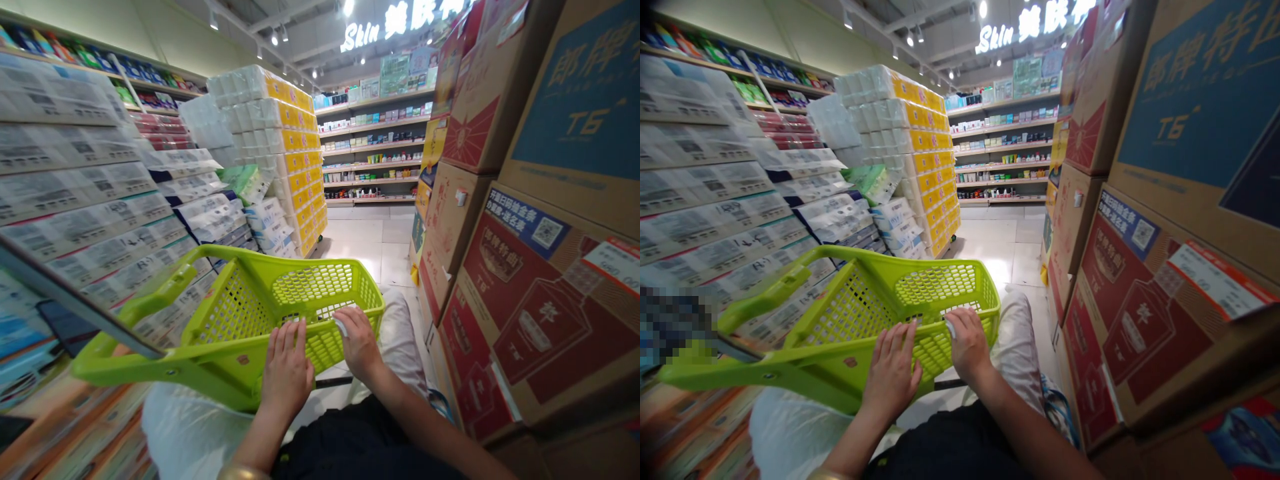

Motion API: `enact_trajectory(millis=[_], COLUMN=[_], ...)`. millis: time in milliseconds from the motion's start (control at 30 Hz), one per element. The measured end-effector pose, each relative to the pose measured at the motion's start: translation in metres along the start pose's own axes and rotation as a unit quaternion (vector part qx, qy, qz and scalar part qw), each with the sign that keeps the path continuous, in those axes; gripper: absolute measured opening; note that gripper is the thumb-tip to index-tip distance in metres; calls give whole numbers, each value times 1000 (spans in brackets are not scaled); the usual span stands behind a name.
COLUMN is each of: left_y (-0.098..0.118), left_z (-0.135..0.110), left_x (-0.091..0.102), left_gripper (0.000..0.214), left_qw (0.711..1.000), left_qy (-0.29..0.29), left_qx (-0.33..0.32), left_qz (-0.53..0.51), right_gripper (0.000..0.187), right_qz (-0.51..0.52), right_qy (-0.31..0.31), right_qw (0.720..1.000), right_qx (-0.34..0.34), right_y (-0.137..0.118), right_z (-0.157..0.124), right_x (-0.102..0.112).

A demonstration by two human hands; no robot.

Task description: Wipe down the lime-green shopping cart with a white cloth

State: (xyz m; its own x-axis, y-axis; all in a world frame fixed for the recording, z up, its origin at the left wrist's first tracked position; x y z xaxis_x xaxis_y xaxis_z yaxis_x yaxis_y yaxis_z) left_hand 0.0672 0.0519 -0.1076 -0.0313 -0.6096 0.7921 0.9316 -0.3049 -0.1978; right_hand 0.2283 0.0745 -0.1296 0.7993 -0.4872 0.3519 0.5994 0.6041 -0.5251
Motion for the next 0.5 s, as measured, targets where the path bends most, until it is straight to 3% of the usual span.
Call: enact_trajectory(millis=[100,300,500], left_y=[0,1,0], left_z=[0,1,2], left_x=[1,2,1], left_gripper=[67,68,69], left_qw=[1000,1000,1000], left_qy=[-1,-4,-27], left_qx=[-1,2,9], left_qz=[2,-4,-7], right_gripper=[45,44,44], right_qz=[8,-28,-6], right_qy=[-23,16,-25], right_qw=[999,999,999], right_qx=[25,4,29], right_y=[-7,12,-13], right_z=[-2,-4,-2], right_x=[-4,10,-10])
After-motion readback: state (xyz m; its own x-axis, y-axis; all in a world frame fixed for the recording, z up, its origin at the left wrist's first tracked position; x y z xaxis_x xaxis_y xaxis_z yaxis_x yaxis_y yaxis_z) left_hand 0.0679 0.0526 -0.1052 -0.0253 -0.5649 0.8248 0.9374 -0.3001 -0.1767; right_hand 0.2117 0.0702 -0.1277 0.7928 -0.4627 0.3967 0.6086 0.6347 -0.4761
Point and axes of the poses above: each hand's wrist, its own z-axis towards the middle knuckle, its own x-axis out of the back of the hand, y = z × x, the point moved 6 cm from there along z, towards the middle knuckle, and after that the axes turned 5 degrees about z, right-handed, at the moved point
